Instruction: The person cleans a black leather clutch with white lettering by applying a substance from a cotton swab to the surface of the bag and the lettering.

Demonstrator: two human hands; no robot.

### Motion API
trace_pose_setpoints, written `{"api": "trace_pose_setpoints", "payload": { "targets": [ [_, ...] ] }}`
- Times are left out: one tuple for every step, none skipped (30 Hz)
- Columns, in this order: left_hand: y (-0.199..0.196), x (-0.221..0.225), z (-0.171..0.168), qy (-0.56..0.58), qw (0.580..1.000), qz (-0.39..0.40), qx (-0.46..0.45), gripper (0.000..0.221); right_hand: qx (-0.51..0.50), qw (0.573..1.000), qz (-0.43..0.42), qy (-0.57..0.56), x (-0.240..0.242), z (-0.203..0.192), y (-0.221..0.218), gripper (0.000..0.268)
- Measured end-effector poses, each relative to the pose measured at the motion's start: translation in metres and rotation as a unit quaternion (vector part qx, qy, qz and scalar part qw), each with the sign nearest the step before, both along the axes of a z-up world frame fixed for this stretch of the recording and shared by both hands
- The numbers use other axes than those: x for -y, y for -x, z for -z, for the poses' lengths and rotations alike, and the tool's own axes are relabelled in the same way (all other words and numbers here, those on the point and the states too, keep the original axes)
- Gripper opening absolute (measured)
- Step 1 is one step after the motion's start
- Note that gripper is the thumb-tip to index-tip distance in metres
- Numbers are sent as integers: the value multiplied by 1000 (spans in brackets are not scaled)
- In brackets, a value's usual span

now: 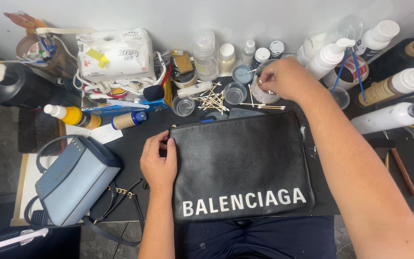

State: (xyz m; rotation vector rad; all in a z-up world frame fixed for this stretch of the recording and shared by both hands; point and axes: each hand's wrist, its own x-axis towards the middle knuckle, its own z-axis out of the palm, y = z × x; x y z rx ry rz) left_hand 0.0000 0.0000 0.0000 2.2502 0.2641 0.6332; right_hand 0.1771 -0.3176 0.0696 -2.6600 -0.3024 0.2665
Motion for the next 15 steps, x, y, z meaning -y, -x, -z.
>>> {"api": "trace_pose_setpoints", "payload": {
  "targets": [
    [1, 1, -1, 6, 1000, 4, 6, 22, 9, 1000, 5, -27, 2, -3, 3, 15],
    [1, 1, -1, 12, 1000, 8, 13, 22, 19, 998, 10, -54, 4, -6, 7, 15],
    [1, 1, -1, 18, 1000, 10, 19, 22, 28, 996, 14, -80, 5, -8, 11, 16],
    [1, 2, -1, 21, 1000, 11, 20, 21, 45, 989, 19, -139, 7, -9, 15, 14],
    [1, 1, -1, 25, 999, 12, 20, 21, 61, 978, 23, -197, 8, -9, 20, 13],
    [2, 1, 0, 28, 999, 13, 21, 21, 78, 963, 27, -255, 9, -9, 25, 12],
    [2, 1, 1, 28, 999, 16, 26, 21, 74, 964, 42, -254, 11, -9, 28, 12],
    [2, 0, 2, 27, 999, 20, 30, 22, 70, 963, 56, -252, 13, -8, 31, 11],
    [1, -1, 2, 26, 999, 24, 34, 22, 66, 963, 71, -252, 16, -7, 32, 11],
    [2, -2, 2, 34, 998, 29, 36, 22, 89, 951, 56, -291, 19, -5, 34, 11],
    [1, -3, 3, 43, 998, 35, 39, 23, 112, 936, 41, -330, 21, -1, 35, 12],
    [0, -4, 3, 51, 997, 41, 43, 23, 136, 919, 25, -368, 25, 1, 36, 13],
    [0, -5, 3, 62, 997, 40, 33, 23, 130, 889, 33, -439, 29, 3, 38, 12],
    [0, -6, 3, 73, 996, 39, 23, 23, 123, 853, 41, -506, 32, 6, 43, 12],
    [1, -7, 3, 84, 996, 36, 12, 23, 114, 811, 48, -571, 34, 9, 49, 13]
  ]
}}
